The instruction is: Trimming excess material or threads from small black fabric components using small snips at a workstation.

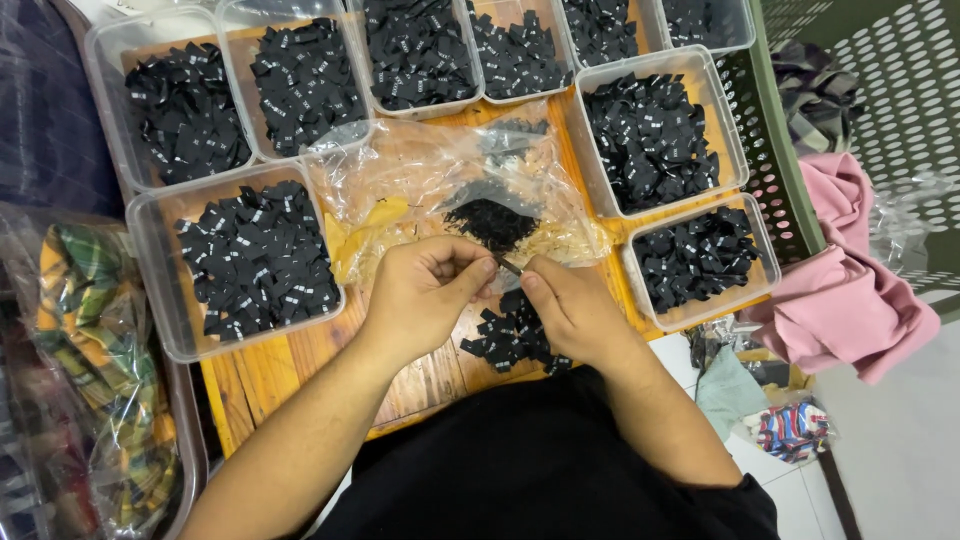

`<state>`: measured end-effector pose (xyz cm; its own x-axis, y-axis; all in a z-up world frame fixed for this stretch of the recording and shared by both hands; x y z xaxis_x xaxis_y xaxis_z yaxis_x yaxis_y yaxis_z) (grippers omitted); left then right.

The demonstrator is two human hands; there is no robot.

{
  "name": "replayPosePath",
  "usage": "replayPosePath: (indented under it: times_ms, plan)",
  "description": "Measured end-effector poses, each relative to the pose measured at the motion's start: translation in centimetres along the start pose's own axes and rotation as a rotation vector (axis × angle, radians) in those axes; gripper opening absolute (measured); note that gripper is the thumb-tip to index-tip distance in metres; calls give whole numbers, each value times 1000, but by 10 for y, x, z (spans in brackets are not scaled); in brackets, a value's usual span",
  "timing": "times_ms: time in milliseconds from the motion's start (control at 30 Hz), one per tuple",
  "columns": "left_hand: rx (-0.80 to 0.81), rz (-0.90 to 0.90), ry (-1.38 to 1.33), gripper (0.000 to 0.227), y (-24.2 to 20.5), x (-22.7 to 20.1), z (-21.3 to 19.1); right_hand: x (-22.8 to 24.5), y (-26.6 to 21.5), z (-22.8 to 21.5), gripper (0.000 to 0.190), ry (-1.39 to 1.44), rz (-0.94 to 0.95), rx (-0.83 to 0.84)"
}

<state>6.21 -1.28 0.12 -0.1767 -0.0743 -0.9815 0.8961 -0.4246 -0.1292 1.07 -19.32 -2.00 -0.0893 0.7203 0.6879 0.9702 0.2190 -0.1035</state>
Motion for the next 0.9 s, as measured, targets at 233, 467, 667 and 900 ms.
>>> replayPosePath:
  times_ms: [233, 467, 667, 900]
  plan:
    - [4, -3, 7, 10, -1, -4, 0, 3, 0, -1, 39, -23, 22, -11]
    - [0, -39, -96, 13, 0, 4, 0, -1, -2, -6, 39, 117, 48, -56]
    - [-23, -92, -336, 21, 2, 15, 2, 3, -2, -11, 43, 233, 48, -92]
    - [-2, -55, -262, 17, 3, 18, 1, 3, -2, -10, 41, 232, 11, -67]
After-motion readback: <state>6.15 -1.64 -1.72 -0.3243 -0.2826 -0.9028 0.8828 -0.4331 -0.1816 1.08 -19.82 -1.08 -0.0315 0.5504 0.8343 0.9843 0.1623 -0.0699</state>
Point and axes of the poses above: each hand's wrist, its own y-axis towards the middle knuckle, its own z-axis out of the palm, x = y × z, the point moved 6 cm from there along y, towards the middle knuckle, and after that the axes turned 5 degrees about x, right-handed, at the moved point
